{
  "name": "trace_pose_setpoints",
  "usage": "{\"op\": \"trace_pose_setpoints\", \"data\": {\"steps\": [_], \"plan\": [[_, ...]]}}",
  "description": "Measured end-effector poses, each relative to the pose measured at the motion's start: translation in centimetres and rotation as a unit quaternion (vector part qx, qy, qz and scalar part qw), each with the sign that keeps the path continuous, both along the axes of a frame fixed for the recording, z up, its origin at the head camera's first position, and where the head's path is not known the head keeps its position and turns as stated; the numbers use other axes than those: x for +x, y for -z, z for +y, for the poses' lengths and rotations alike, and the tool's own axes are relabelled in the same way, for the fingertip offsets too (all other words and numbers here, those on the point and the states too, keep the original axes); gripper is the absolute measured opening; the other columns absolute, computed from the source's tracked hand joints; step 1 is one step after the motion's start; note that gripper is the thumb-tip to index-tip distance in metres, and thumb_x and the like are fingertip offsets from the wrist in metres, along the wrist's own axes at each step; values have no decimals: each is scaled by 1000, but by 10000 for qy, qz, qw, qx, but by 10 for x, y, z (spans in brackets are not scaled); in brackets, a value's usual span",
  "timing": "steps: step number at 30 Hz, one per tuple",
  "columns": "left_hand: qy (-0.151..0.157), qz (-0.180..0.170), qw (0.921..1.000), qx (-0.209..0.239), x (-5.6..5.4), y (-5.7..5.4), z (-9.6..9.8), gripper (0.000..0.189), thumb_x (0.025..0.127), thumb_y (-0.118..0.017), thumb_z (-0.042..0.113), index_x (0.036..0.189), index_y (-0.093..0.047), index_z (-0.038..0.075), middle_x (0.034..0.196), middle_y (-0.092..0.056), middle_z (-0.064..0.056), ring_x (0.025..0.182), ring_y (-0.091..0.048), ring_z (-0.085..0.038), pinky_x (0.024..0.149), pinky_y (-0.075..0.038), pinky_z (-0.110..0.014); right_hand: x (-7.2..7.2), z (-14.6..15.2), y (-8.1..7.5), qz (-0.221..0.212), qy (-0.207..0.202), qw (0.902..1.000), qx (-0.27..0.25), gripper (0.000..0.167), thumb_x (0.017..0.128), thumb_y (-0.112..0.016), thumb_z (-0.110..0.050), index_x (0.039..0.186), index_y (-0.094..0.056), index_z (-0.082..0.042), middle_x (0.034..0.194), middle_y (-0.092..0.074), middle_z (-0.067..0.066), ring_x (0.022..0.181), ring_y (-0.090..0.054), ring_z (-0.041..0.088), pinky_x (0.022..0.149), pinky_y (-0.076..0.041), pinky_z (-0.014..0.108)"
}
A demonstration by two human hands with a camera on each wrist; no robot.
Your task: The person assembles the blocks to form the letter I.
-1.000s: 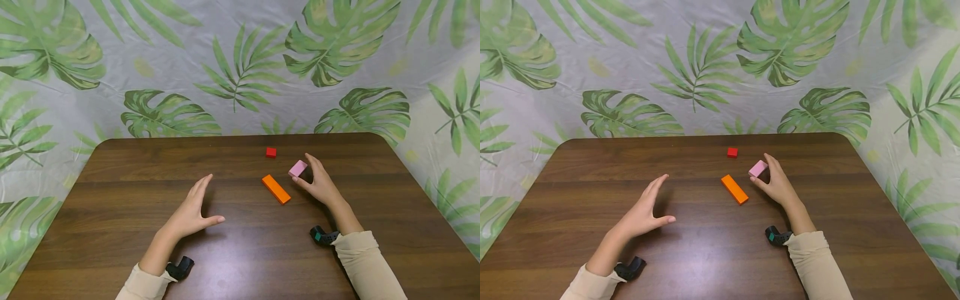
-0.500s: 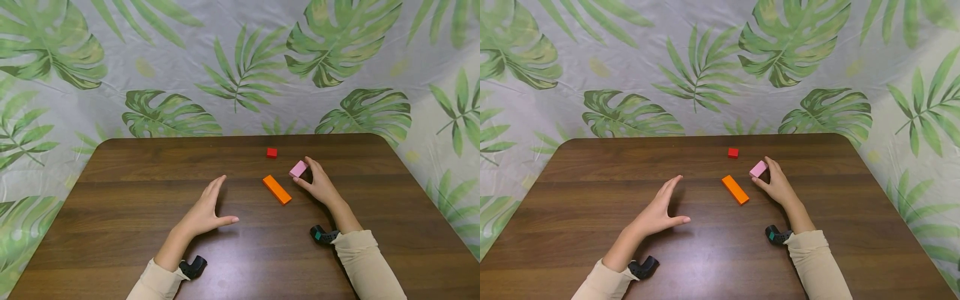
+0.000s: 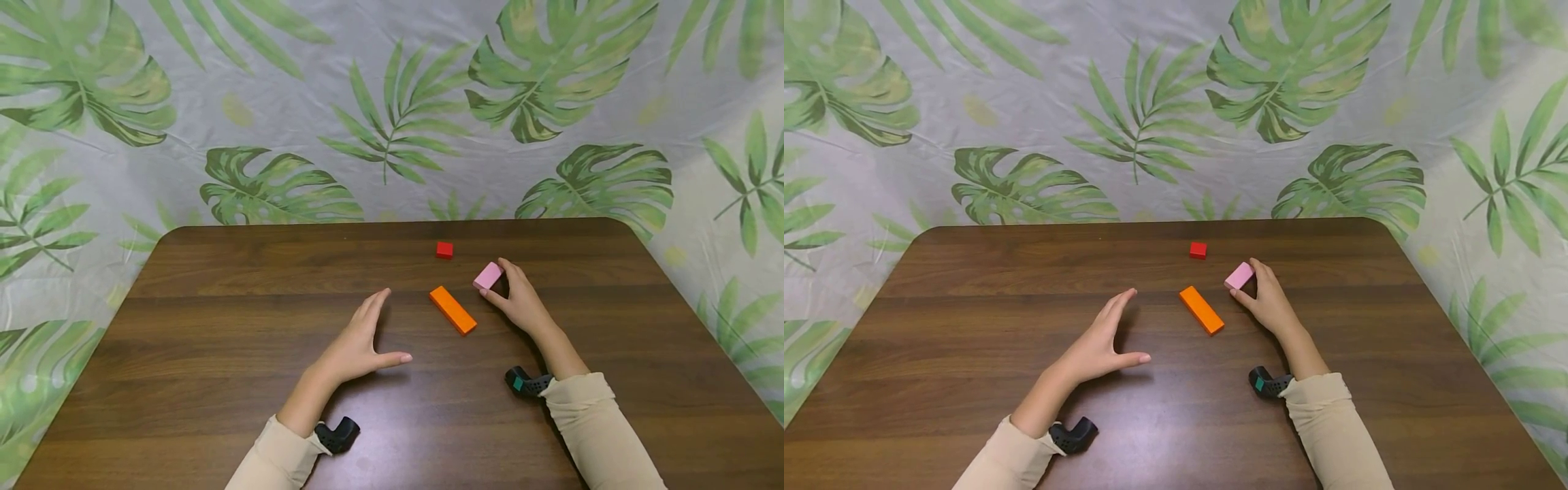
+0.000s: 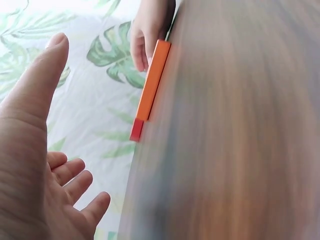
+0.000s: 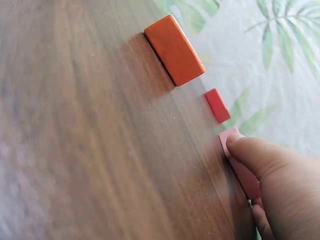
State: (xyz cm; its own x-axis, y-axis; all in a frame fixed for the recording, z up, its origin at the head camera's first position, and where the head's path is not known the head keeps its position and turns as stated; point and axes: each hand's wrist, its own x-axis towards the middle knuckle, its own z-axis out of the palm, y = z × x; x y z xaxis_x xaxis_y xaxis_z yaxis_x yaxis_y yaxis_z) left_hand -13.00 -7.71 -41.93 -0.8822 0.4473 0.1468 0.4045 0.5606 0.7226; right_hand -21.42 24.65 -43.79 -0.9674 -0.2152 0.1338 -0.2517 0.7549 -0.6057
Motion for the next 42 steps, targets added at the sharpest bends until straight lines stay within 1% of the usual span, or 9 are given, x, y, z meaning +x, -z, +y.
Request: {"op": "trace_pose_setpoints", "data": {"steps": [4,11,18,21,29,37,42], "plan": [[68,-53,10000,2,-1,1,10,107,67,-67,59,145,-7,18,147,-15,-3,132,-16,-17,102,-24,-42,0,0,1,62,2,10000,20,76,83,-64,-31,136,-24,6,134,-29,30,122,-28,42,98,-22,54],[222,-89,9997,-18,-5,4,28,110,67,-62,65,145,-10,9,147,-15,-6,132,-17,-20,102,-23,-42,0,0,2,55,0,10000,28,76,83,-64,-31,136,-24,6,133,-29,30,122,-29,42,97,-23,54],[220,-57,9997,-86,-9,8,41,109,68,-61,65,145,-10,8,147,-15,-8,132,-18,-22,102,-24,-42,0,0,1,18,9,10000,24,76,84,-64,-31,137,-24,6,134,-28,30,121,-29,43,97,-23,55],[227,-115,9996,-117,-11,9,46,109,68,-61,66,145,-9,8,147,-15,-10,132,-19,-22,102,-24,-42,1,0,1,21,9,10000,12,76,84,-63,-31,137,-24,6,134,-28,30,121,-29,43,97,-23,55],[130,-291,9994,-96,-18,13,58,108,68,-61,65,144,-12,7,146,-17,-8,131,-20,-20,102,-24,-39,1,1,1,-33,20,10000,-3,77,84,-62,-34,137,-23,5,135,-28,29,122,-29,42,97,-23,55],[-14,-428,9990,-132,-24,16,68,108,67,-63,64,144,-13,6,145,-19,-10,130,-23,-21,102,-25,-37,1,0,1,-77,30,10000,17,77,84,-62,-35,138,-23,4,135,-28,28,121,-29,42,97,-23,55],[-85,-397,9990,-194,-27,19,72,108,68,-63,63,144,-14,4,145,-20,-11,129,-25,-22,102,-26,-37,2,0,0,-101,21,9999,30,78,84,-62,-35,138,-22,4,135,-28,28,122,-29,41,97,-23,55]]}}
